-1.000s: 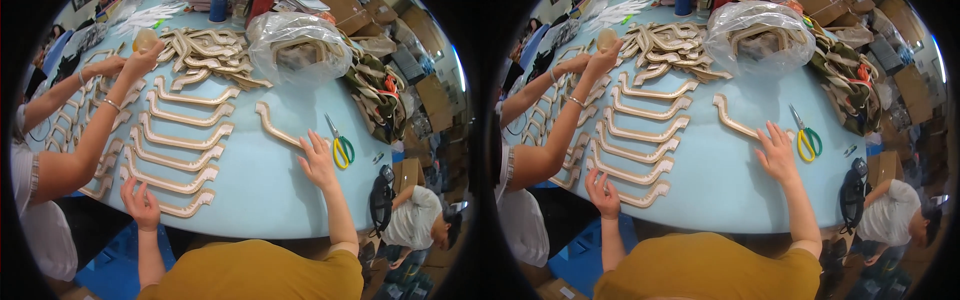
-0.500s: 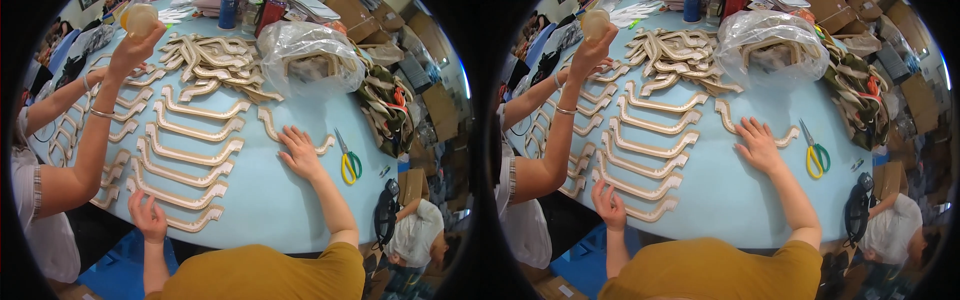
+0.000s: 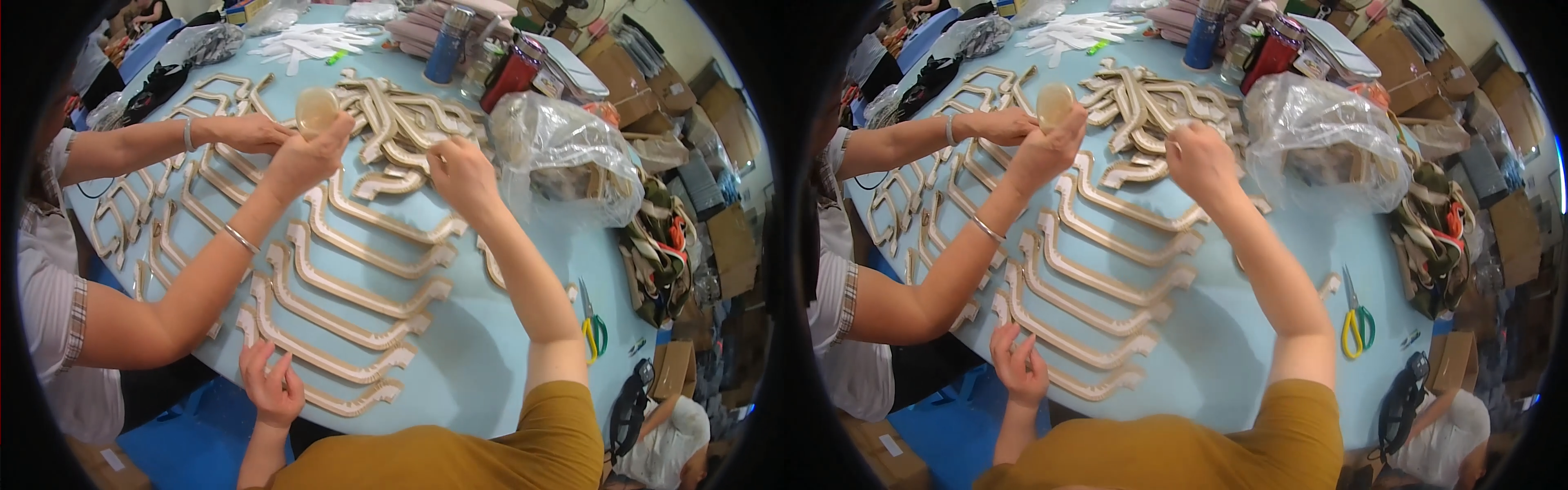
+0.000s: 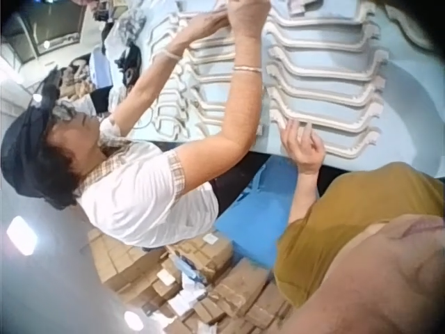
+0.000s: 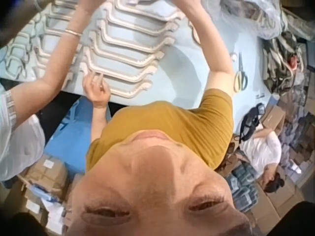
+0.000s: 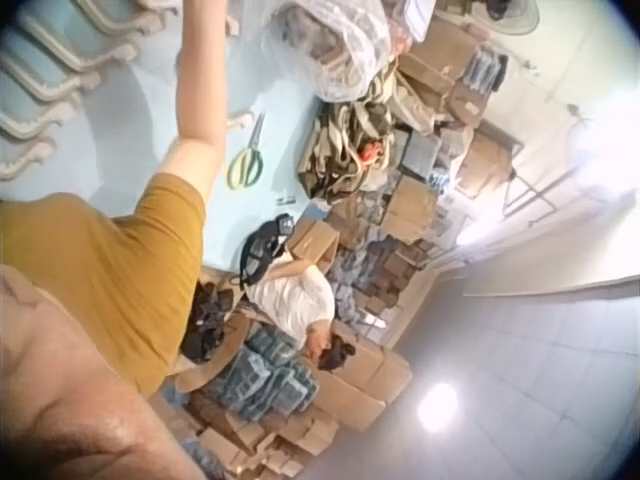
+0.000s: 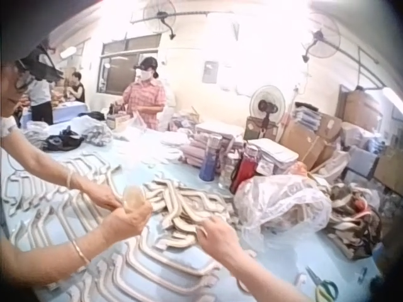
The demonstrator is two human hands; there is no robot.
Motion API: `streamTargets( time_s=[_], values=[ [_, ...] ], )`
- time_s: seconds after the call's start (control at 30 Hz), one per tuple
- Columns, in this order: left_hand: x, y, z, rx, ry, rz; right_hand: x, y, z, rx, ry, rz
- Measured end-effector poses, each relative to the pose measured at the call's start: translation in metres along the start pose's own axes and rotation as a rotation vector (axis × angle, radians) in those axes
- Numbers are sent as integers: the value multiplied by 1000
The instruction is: Assembling and organizing leather bag handle components at a workshop table.
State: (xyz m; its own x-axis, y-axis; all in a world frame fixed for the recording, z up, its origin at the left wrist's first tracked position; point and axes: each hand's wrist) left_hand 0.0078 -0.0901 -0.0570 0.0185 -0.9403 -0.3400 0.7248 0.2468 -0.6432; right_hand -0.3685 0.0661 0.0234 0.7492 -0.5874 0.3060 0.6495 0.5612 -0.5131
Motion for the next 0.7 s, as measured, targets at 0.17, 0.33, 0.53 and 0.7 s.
streamTargets(
  time_s=[0.17, 0.33, 0.53, 0.7],
  values=[
    [3, 4, 1, -3, 17, 44, -1, -108, -81, 207, 108, -395],
    [4, 9, 10, -2, 25, 95, 10, -135, -131, 359, 137, -571],
    [4, 3, -1, -9, 45, 87, -46, -157, -102, 211, -793, -649],
    [3, 2, 4, -64, 35, 71, 11, -110, 47, 207, -986, -324]
  ],
)
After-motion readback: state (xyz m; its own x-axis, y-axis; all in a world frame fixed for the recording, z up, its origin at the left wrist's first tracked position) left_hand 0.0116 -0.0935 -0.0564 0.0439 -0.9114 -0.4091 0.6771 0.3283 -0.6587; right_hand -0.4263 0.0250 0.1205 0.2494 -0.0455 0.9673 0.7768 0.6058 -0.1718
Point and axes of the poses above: each hand's wrist, its own y-axis away from the middle knuckle, its own z-axis out of the back of the hand, x = y × z
